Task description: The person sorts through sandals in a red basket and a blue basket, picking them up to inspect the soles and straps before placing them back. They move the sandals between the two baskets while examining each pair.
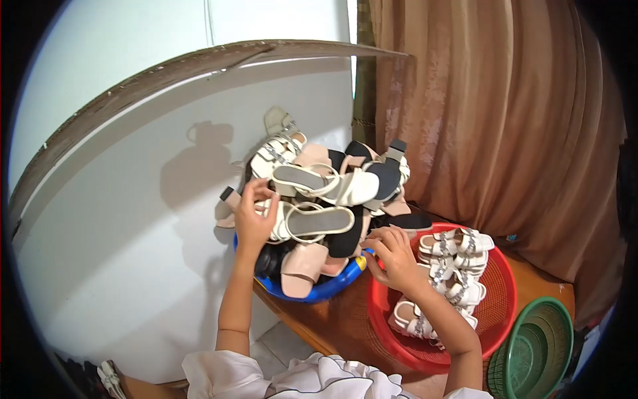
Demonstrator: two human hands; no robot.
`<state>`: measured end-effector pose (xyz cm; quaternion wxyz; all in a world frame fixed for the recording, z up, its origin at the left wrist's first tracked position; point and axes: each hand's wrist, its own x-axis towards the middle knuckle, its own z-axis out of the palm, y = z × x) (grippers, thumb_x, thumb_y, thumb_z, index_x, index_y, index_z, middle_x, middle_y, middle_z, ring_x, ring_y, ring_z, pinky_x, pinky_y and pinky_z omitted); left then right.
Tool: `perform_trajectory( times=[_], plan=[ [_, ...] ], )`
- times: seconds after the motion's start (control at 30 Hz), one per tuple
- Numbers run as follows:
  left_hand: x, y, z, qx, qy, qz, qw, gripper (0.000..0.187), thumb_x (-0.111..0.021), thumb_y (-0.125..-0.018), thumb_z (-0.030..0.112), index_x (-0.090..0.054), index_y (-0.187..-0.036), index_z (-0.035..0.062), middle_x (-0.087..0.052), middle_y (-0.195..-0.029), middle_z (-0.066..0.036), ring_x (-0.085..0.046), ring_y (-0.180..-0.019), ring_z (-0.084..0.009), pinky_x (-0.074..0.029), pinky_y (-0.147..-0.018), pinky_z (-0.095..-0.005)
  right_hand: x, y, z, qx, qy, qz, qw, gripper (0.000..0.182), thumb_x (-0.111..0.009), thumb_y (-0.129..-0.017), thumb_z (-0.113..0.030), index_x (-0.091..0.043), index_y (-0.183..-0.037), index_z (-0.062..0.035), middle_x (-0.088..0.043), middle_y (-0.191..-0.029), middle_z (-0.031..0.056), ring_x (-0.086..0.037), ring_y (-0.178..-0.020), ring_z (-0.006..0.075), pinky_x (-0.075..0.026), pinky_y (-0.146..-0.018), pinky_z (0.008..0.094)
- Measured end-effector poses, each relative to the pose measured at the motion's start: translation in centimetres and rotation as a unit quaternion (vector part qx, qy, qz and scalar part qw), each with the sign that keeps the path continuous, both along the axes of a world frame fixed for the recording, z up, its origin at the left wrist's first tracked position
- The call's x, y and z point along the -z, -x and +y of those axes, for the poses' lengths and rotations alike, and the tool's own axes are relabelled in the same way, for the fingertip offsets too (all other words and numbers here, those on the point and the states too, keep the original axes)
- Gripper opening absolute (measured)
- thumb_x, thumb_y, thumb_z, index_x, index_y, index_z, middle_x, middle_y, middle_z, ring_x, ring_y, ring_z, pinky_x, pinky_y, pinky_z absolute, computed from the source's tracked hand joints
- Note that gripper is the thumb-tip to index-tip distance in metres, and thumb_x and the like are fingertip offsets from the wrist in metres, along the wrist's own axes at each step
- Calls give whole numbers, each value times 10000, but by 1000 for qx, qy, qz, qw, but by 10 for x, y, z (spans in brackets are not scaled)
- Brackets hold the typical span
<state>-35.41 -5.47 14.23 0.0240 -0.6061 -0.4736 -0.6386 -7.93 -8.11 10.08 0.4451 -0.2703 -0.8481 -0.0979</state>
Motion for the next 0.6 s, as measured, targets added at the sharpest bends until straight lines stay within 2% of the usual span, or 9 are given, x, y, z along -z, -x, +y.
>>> perform_trajectory(
  times=[0.03, 0.1, 0.2, 0.23, 0.37, 0.4, 0.5, 0.53, 0.6],
  plan=[
    [-7, 16, 12, -16, -9, -5, 1000, 327, -651, -759, 154, -523, -1036, 36, -602, -762, -72, -596, -701, -134, -463, -567, -263, -2, 8, 3, -10, -8, 11, 1000, 237, -619, -691, -84, -545, -916, -93, -513, -946, 67, -481, -940, 246, -342, -872, 421],
    [-23, 48, 35, -124, 90, 21, 988, 383, -625, -781, 321, -551, -1001, 16, -606, -743, -107, -604, -691, -185, -466, -584, -297, -7, 23, 4, -18, -11, 21, 1000, 229, -619, -692, -80, -553, -911, -88, -512, -939, 70, -483, -926, 253, -352, -848, 411],
    [-13, 103, 95, -165, 194, 40, 966, 525, -567, -765, 498, -584, -967, 13, -622, -783, -142, -606, -679, -259, -468, -622, -333, -9, 40, 6, -29, -20, 41, 999, 223, -620, -688, -78, -566, -905, -82, -511, -929, 77, -485, -912, 268, -356, -820, 399],
    [-6, 115, 113, -161, 202, 31, 966, 604, -540, -728, 587, -628, -846, 1, -632, -778, -167, -601, -686, -323, -468, -660, -363, -10, 44, 7, -29, -20, 48, 998, 221, -621, -687, -77, -567, -902, -80, -510, -927, 78, -485, -910, 268, -357, -817, 398],
    [6, 133, 144, -59, 296, 44, 952, 562, -603, -707, 541, -625, -622, -15, -605, -583, -122, -591, -578, -201, -463, -589, -305, -9, 52, 7, -27, -7, 77, 997, 217, -621, -685, -73, -572, -896, -71, -511, -934, 89, -489, -906, 276, -366, -798, 397],
    [4, 128, 143, -29, 295, 31, 954, 488, -641, -716, 463, -620, -621, -15, -571, -536, -75, -525, -504, -126, -419, -505, -277, -9, 53, 7, -24, 0, 81, 996, 219, -621, -684, -72, -573, -898, -69, -512, -938, 91, -490, -907, 278, -367, -797, 396],
    [15, 136, 160, 46, 277, -5, 960, 429, -650, -737, 387, -605, -602, -19, -537, -510, -48, -461, -473, -105, -367, -456, -275, -8, 52, 6, -16, 21, 83, 996, 229, -621, -684, -62, -575, -908, -65, -509, -962, 104, -488, -922, 287, -372, -805, 394],
    [17, 136, 165, 51, 268, -20, 962, 396, -643, -756, 340, -594, -589, -16, -513, -498, -26, -419, -473, -93, -340, -446, -273, -7, 52, 5, -15, 27, 84, 996, 233, -626, -682, -55, -577, -909, -63, -506, -968, 109, -487, -926, 290, -373, -812, 392],
    [13, 137, 166, 40, 247, -30, 968, 391, -637, -761, 337, -599, -604, -19, -512, -499, -30, -423, -476, -95, -349, -456, -276, -6, 53, 4, -13, 35, 87, 996, 238, -631, -680, -48, -579, -911, -62, -504, -976, 113, -486, -932, 294, -375, -819, 390]
  ],
)
